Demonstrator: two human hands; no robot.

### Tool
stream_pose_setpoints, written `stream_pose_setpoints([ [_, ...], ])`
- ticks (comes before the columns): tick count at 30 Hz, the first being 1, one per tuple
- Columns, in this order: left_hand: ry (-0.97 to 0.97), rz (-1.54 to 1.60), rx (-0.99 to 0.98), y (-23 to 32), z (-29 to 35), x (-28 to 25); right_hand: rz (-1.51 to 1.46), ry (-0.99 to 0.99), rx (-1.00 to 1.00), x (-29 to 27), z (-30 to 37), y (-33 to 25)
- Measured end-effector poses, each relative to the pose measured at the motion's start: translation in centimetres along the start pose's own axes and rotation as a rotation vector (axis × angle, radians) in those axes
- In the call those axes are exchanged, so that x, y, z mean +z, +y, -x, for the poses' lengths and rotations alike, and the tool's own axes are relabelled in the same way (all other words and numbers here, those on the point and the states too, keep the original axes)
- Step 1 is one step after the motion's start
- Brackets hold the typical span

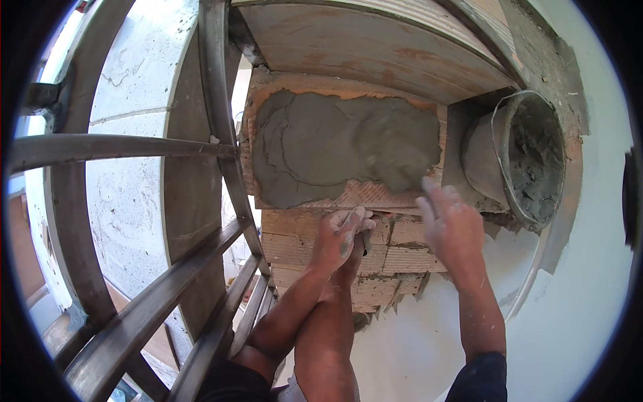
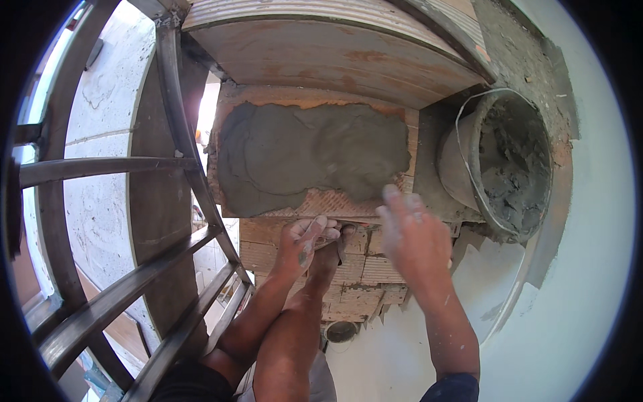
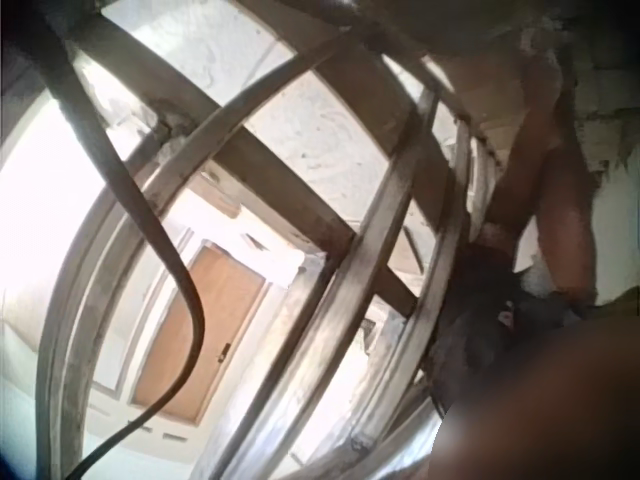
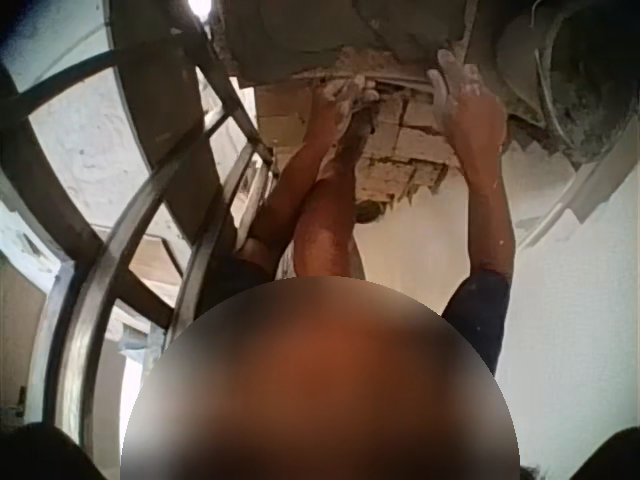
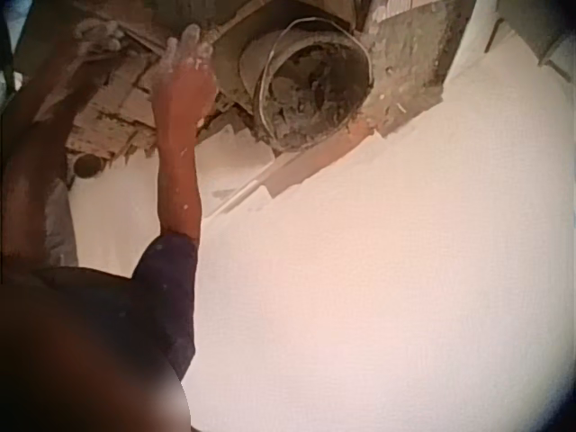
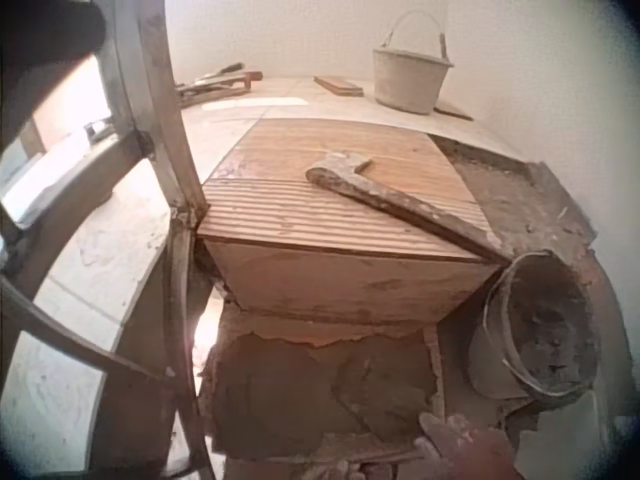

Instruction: The recorder is applying mortar to the back of a tile and installing it onto a set of stairs.

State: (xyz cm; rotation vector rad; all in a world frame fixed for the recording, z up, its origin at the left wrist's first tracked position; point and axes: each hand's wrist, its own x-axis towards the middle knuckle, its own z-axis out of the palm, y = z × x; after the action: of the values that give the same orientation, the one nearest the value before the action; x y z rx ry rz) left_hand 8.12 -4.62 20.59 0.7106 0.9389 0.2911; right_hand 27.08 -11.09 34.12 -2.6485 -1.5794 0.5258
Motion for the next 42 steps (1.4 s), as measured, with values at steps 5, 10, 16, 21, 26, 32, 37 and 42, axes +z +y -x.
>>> stream_pose_setpoints([
  [5, -0.008, 0.153, 0.003, -0.4, -0.3, 0.2, -0.215, 0.257, 0.304, 1.2, 3.3, 4.1],
  [10, 0.177, 0.018, 0.087, 0.4, 0.7, -0.7, -0.660, 0.214, 0.545, 1.8, 7.6, 2.5],
  [16, 0.222, 0.087, 0.096, 0.8, 1.8, 0.4, -0.714, 0.391, 0.382, 3.7, 10.9, 0.7],
  [21, 0.240, 0.196, 0.070, 0.6, 2.4, 2.0, -0.542, 0.385, 0.243, 6.7, 11.7, 1.8],
  [26, 0.167, 0.247, 0.044, 3.2, 3.5, 4.5, -0.632, 0.458, 0.260, 6.6, 10.7, 3.8],
  [32, 0.116, 0.466, 0.087, 4.0, 1.1, 5.7, -0.491, 0.552, 0.127, 8.4, 6.5, 9.7],
  [37, 0.163, 0.324, 0.041, 5.5, 0.2, 7.0, -0.421, 0.638, -0.017, 8.7, 3.8, 10.6],
  [42, 0.005, 0.329, 0.117, 5.1, -1.1, 4.8, -0.532, 0.645, 0.002, 9.1, 2.9, 9.8],
])
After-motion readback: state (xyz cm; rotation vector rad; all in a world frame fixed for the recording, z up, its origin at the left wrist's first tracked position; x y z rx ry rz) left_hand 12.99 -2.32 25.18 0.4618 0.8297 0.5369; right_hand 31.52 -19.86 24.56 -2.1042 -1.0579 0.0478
